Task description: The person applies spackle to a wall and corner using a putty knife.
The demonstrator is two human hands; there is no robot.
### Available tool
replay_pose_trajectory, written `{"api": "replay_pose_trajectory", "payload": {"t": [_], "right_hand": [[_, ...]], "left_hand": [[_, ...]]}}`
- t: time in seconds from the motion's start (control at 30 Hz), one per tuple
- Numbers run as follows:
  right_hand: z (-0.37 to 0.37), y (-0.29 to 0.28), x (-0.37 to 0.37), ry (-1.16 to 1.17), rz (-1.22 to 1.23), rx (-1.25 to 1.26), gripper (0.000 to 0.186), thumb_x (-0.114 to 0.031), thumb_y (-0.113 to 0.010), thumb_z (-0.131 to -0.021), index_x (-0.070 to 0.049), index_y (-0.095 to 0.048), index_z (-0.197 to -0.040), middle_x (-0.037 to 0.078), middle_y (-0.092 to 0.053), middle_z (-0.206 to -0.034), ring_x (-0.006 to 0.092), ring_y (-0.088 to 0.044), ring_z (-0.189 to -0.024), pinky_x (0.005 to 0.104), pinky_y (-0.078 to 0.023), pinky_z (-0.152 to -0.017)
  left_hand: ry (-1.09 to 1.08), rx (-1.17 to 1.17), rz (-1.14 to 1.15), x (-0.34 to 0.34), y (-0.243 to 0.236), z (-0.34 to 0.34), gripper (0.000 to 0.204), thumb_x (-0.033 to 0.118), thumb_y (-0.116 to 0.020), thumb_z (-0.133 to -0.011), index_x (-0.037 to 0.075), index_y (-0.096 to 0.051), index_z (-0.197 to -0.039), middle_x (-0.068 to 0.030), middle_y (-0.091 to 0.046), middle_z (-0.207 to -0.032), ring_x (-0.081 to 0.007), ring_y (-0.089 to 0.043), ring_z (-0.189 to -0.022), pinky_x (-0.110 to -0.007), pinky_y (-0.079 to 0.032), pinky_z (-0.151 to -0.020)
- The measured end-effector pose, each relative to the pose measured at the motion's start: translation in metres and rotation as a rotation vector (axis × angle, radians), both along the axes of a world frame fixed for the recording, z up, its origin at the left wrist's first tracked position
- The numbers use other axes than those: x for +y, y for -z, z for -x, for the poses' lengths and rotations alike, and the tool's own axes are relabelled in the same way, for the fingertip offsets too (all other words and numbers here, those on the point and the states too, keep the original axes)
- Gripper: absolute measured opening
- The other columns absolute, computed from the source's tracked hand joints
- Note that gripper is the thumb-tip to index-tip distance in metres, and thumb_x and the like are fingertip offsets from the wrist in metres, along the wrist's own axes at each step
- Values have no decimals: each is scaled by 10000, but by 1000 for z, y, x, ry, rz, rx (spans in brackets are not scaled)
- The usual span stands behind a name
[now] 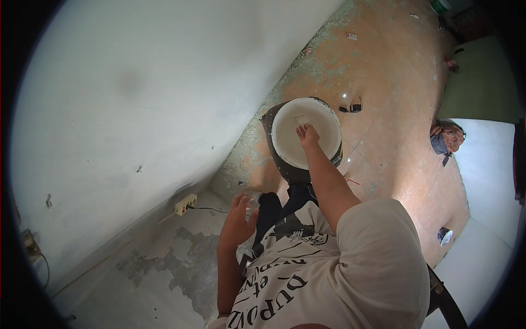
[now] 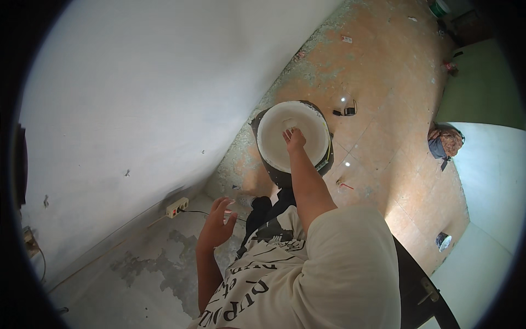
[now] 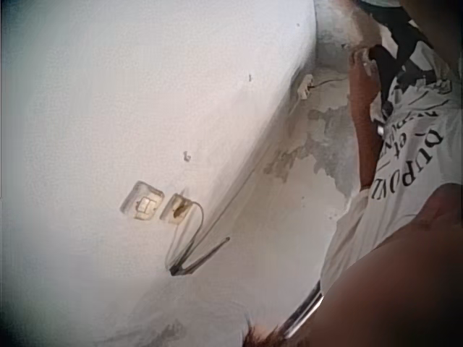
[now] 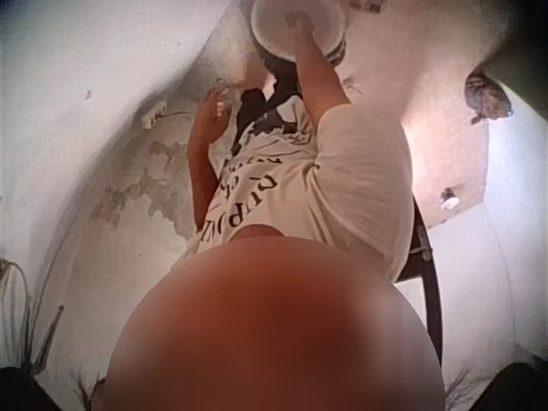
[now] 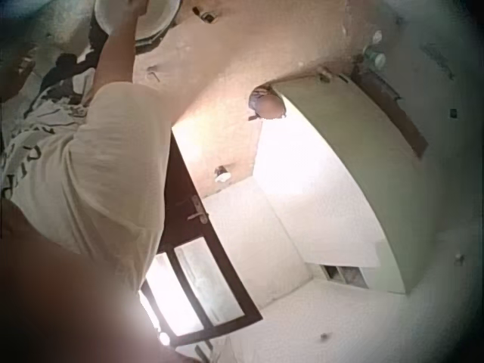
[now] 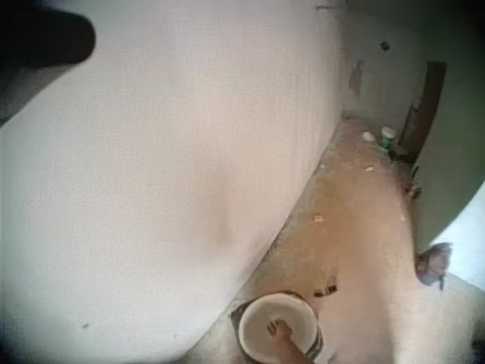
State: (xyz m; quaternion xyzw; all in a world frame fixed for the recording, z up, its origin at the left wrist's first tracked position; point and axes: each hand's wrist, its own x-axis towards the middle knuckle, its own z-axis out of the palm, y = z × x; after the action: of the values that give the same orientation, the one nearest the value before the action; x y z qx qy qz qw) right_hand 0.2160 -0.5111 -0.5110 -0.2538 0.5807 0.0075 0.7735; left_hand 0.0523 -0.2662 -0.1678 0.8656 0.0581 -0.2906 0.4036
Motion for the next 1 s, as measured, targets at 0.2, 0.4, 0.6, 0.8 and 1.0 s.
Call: {"api": "replay_pose_trajectory", "payload": {"t": [0.2, 0.4, 0.6, 0.8, 1.0], "right_hand": [[10, -13, 10, -392, 154, -117, 303, -116, -557, -926, -21, -558, -1214, 117, -596, -1125, 254, -653, -985, 393, -594, -768], [20, -36, 7, -785, 158, -36, 284, -188, -585, -925, -55, -603, -1176, 90, -654, -1076, 244, -704, -876, 355, -560, -690], [21, -56, 9, -733, 287, -136, 279, -211, -591, -921, -51, -631, -1146, 68, -676, -1005, 216, -715, -723, 291, -519, -553], [20, -64, -4, -887, 233, -99, 310, -200, -543, -961, 7, -613, -1180, 121, -692, -932, 206, -680, -561, 282, -521, -463], [32, -79, 11, -1020, 565, -262, 301, -170, -526, -966, 3, -631, -1189, 133, -689, -793, 198, -638, -468, 293, -500, -425]], "left_hand": [[29, -14, -30, 4, 5, 3, 383, 136, -598, -928, 55, -513, -1292, -163, -479, -1355, -281, -623, -1051, -390, -524, -833], [31, -29, -26, 4, 7, 4, 381, 142, -599, -929, 50, -516, -1290, -166, -478, -1357, -277, -625, -1049, -385, -525, -821], [52, -73, -34, 3, 6, 2, 380, 147, -602, -930, 45, -518, -1287, -175, -478, -1356, -276, -626, -1044, -379, -523, -821], [70, -49, 7, -6, 0, -2, 394, 154, -606, -932, 36, -511, -1295, -184, -472, -1353, -269, -616, -1060, -370, -523, -823], [91, -26, 64, -10, 0, -5, 401, 174, -594, -956, 39, -500, -1321, -159, -450, -1376, -260, -607, -1074, -360, -515, -845]]}}
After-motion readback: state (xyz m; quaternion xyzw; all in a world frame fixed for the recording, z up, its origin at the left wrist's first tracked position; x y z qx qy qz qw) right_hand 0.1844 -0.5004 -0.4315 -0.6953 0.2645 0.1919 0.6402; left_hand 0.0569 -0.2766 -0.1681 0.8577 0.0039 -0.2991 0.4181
